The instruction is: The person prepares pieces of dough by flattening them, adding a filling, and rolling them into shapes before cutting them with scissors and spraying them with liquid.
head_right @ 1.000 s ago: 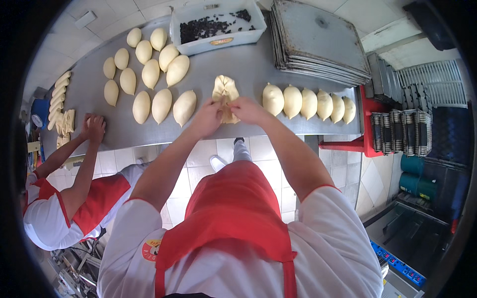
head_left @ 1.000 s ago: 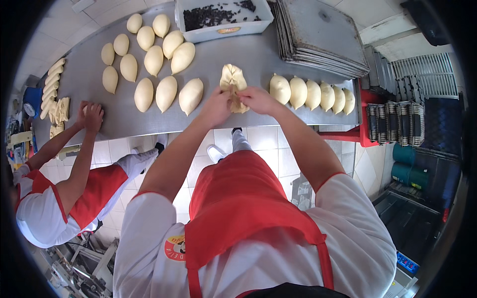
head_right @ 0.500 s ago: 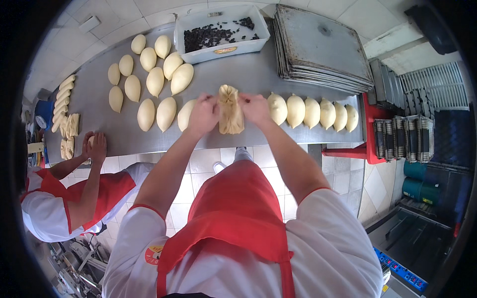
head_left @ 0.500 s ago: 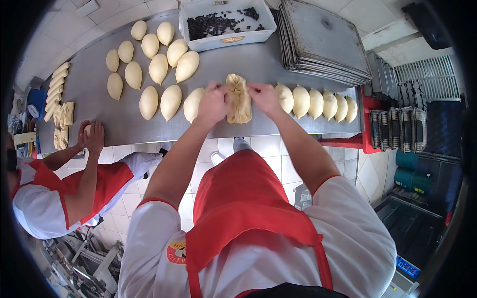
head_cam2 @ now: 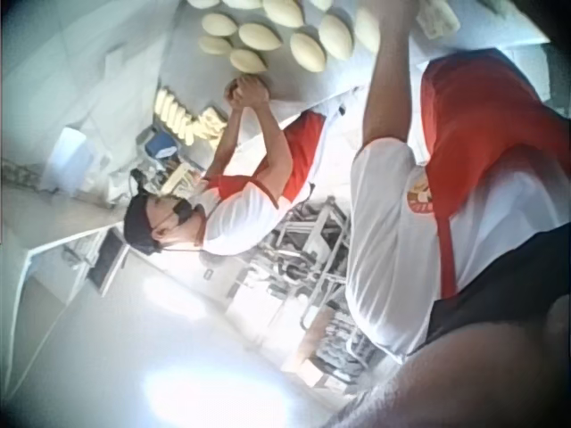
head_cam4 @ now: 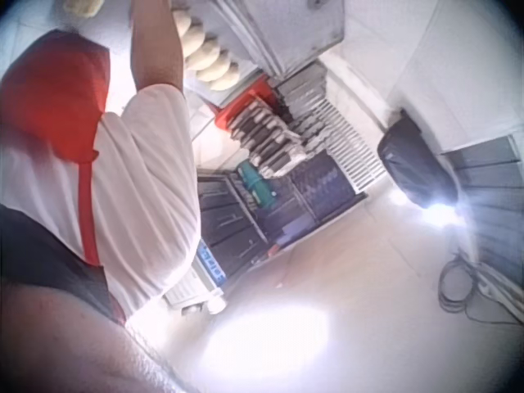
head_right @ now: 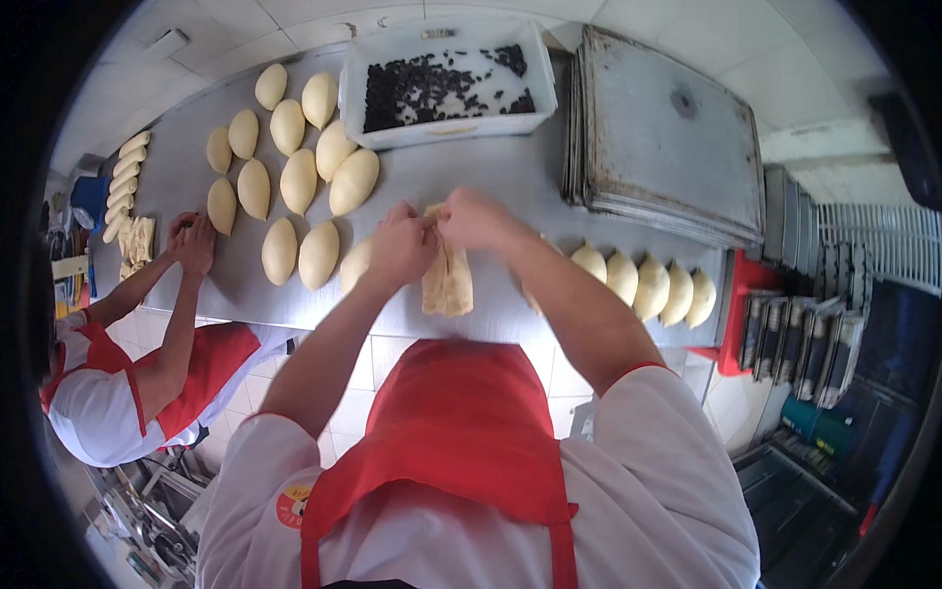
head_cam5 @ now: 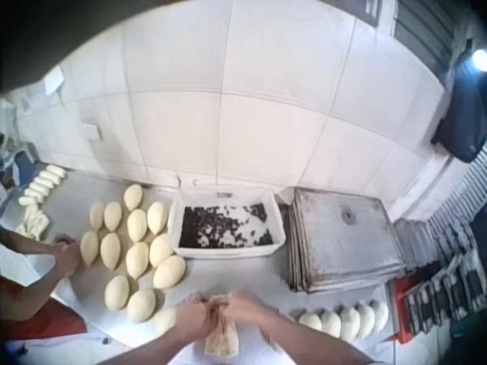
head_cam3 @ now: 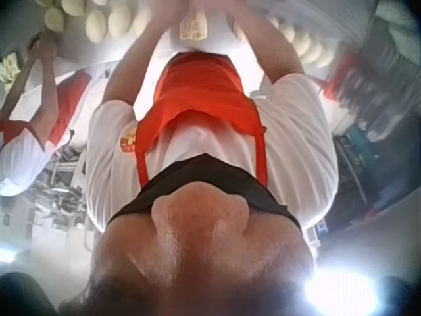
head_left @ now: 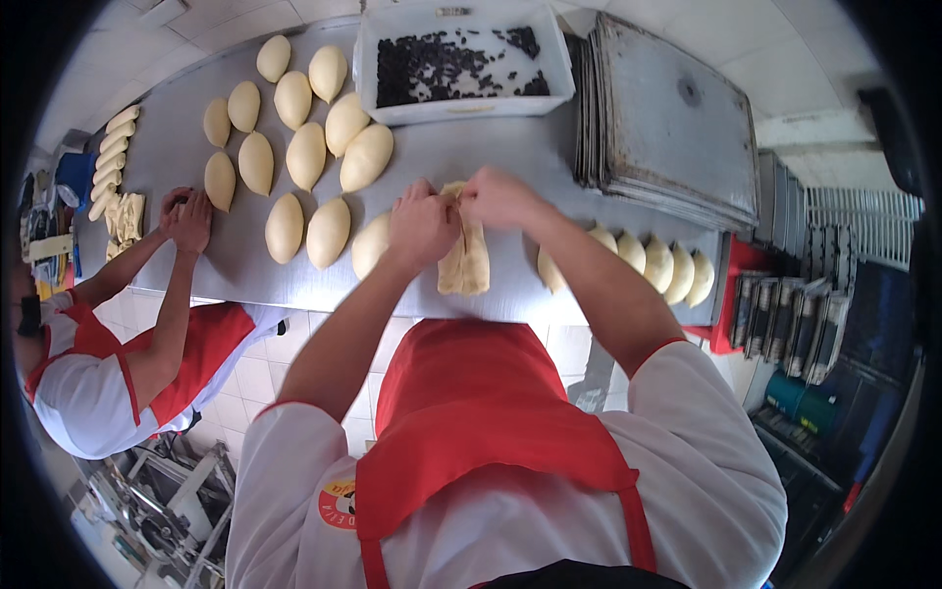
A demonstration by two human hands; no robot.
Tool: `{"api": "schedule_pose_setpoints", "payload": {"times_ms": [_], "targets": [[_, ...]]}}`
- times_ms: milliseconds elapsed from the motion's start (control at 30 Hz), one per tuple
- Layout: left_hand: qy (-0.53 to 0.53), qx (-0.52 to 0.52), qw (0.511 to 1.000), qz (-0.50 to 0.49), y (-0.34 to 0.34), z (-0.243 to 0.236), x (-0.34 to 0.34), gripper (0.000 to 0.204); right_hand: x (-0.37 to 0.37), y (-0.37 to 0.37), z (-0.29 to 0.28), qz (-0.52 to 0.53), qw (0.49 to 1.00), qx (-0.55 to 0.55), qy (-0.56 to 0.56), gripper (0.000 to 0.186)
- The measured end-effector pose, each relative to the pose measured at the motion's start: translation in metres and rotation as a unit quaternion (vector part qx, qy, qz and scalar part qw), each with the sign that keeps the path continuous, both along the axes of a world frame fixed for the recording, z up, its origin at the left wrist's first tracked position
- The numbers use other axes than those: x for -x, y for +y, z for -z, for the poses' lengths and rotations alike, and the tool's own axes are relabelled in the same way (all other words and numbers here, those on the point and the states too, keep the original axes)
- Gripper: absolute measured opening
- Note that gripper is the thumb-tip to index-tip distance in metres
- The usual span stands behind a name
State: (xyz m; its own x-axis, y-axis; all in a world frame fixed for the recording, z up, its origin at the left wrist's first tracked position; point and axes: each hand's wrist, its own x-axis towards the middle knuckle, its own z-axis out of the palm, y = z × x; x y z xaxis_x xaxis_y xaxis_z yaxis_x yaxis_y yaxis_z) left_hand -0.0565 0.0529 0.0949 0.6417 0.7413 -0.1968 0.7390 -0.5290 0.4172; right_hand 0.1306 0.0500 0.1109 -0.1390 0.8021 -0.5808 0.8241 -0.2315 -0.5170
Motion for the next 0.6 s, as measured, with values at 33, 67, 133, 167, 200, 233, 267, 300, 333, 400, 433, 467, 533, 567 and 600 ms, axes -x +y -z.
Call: {"api": "schedule_pose_setpoints", "payload": {"times_ms": [33,67,133,167,200,233,267,300,333,400,433,467,533,567,600], "targets": [[-0.068,-0.04,0.996,-0.034,-0.002,0.001,-0.003,0.065,-0.01,0.02,-0.013,0.091,0.986,-0.121,0.064,0.027],[-0.134,-0.079,0.985,-0.07,-0.006,0.007,-0.009,0.065,-0.02,0.048,-0.025,0.126,0.964,-0.231,0.04,0.027],[-0.06,-0.12,0.991,-0.031,-0.032,0.029,-0.034,0.079,-0.041,0.114,-0.023,0.112,0.913,-0.393,0.007,0.028],[-0.044,-0.091,0.994,-0.027,-0.045,0.031,-0.04,0.084,-0.047,0.142,-0.02,0.069,0.934,-0.351,0.012,0.033],[-0.033,-0.069,0.997,-0.017,-0.044,0.032,-0.048,0.089,-0.053,0.169,-0.007,0.012,0.939,-0.343,-0.006,0.037],[-0.019,-0.06,0.998,-0.007,-0.032,0.03,-0.054,0.092,-0.058,0.194,0.01,-0.039,0.941,-0.336,-0.026,0.042],[-0.002,-0.041,0.999,-0.001,-0.029,0.027,-0.053,0.094,-0.053,0.205,0.028,-0.095,0.942,-0.318,-0.041,0.047],[0.017,-0.022,1.0,-0.005,-0.029,0.026,-0.052,0.097,-0.038,0.216,0.031,-0.107,0.946,-0.306,0.01,0.055],[0.015,-0.015,1.0,-0.01,-0.032,0.027,-0.055,0.097,-0.025,0.225,0.033,-0.117,0.947,-0.293,0.058,0.064],[0.017,-0.006,1.0,-0.018,-0.033,0.029,-0.051,0.098,0.008,0.229,0.027,-0.191,0.948,-0.252,-0.031,0.068],[0.024,-0.001,0.999,-0.03,-0.034,0.03,-0.049,0.098,0.02,0.234,0.021,-0.204,0.955,-0.215,-0.019,0.065],[0.024,-0.001,0.999,-0.035,-0.033,0.029,-0.052,0.098,0.021,0.239,0.02,-0.212,0.96,-0.181,-0.017,0.062],[0.025,0.003,0.999,-0.039,-0.037,0.028,-0.054,0.098,0.024,0.234,0.023,-0.22,0.962,-0.162,-0.029,0.053],[0.027,0.003,0.999,-0.042,-0.037,0.028,-0.054,0.098,0.027,0.235,0.021,-0.226,0.961,-0.157,-0.037,0.049],[0.029,0.003,0.999,-0.045,-0.038,0.029,-0.052,0.098,0.029,0.234,0.019,-0.227,0.959,-0.168,-0.038,0.047]]}}
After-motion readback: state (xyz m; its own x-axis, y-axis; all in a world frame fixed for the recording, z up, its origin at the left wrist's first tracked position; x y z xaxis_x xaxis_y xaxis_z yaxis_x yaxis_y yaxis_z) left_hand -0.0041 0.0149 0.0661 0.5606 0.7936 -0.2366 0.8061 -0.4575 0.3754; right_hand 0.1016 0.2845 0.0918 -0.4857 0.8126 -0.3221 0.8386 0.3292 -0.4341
